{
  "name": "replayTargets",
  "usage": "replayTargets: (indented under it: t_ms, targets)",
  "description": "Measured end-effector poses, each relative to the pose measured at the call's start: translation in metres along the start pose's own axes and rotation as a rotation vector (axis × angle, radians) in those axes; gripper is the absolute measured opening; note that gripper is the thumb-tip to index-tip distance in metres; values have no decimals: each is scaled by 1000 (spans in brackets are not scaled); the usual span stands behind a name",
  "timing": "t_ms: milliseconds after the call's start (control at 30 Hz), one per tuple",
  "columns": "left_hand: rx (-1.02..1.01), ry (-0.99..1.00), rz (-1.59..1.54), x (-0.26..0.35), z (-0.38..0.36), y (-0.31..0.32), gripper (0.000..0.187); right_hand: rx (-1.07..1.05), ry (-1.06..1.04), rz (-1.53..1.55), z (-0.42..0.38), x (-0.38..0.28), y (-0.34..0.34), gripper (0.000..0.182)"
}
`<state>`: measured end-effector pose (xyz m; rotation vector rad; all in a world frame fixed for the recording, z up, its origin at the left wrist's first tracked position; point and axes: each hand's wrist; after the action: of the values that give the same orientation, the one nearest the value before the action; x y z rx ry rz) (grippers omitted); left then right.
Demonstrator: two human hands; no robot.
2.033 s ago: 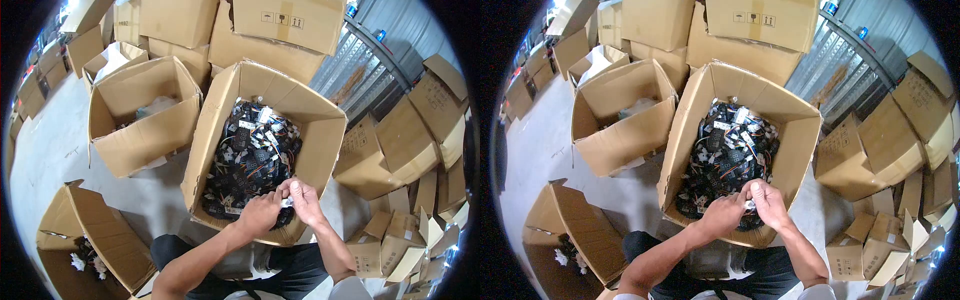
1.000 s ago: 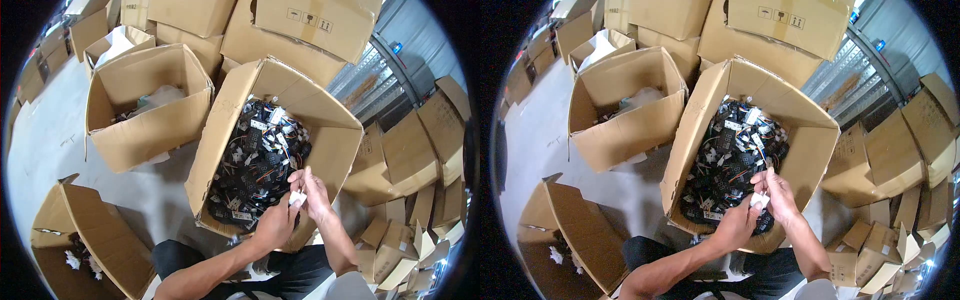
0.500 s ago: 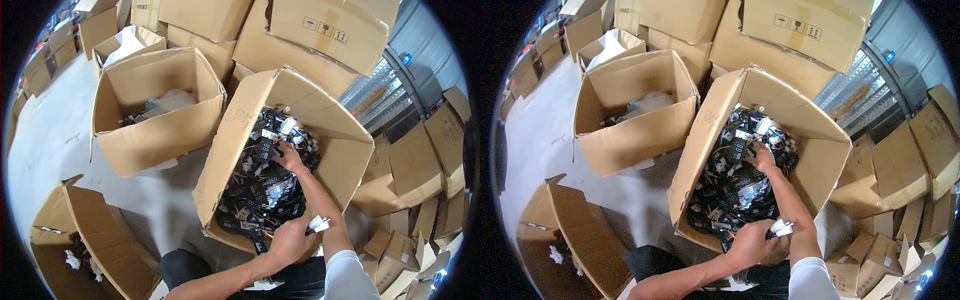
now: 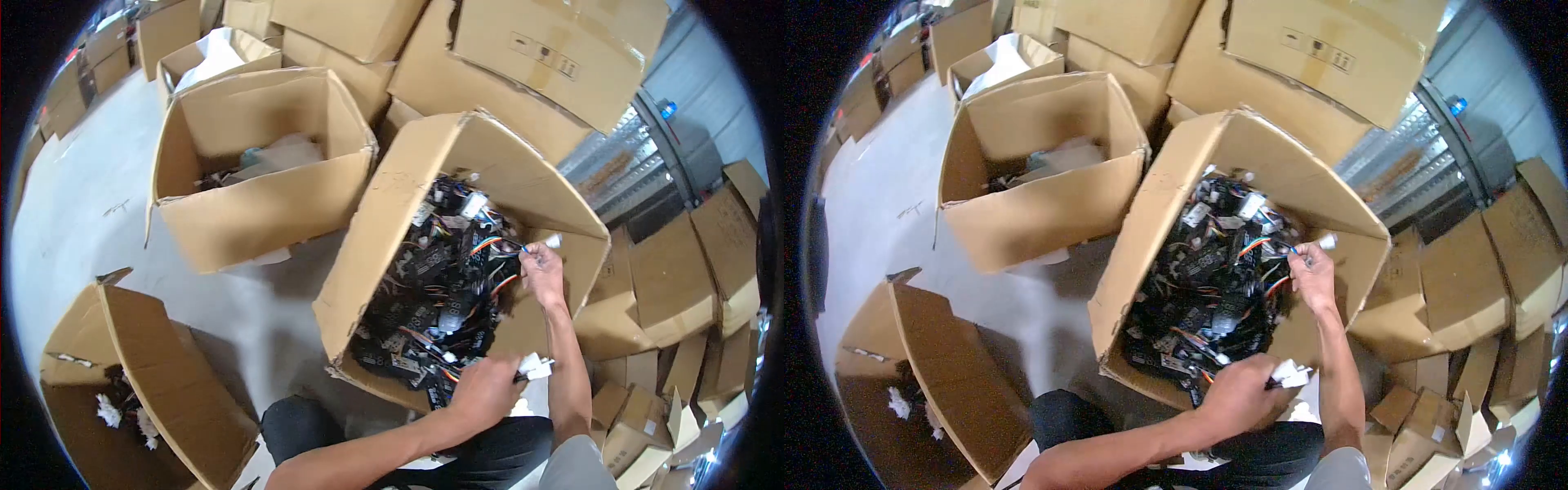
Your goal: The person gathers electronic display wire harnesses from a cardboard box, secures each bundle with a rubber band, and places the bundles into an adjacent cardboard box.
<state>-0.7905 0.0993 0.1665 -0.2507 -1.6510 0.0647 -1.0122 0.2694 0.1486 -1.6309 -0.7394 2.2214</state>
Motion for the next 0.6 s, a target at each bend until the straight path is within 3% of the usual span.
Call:
replayTargets:
  t_ms: [100, 167, 267, 400, 467, 533, 600]
  targets:
    - [29, 94, -42, -1, 0, 7, 22, -72, -30, -37, -25, -55, -16, 16]
    - [46, 109, -55, 4, 5, 4, 22, 27, -116, 5, -39, -79, -24, 17]
    - [138, 177, -101, 4, 6, 5, 24, 143, -165, 119, -58, -80, -35, 12]
    - [396, 250, -208, 2, 20, -6, 27, 62, -334, -81, -90, -79, -28, 5]
    - [437, 309, -146, 3, 25, -17, 29, -120, -122, 165, -109, -113, -35, 4]
    - [303, 352, -131, -3, 31, -17, 38, -156, -80, 337, -119, -138, -37, 4]
    - [28, 437, -129, 4, 30, -21, 33, -254, -184, 398, -124, -142, -29, 5]
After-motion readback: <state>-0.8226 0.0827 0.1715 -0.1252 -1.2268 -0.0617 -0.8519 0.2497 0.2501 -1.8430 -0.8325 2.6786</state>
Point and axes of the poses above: each hand's wrist, its own z-axis towards the middle knuckle, its own y-axis out of the palm, x = y × z, and after that the axes turned 14 degrees about -y, right-handed
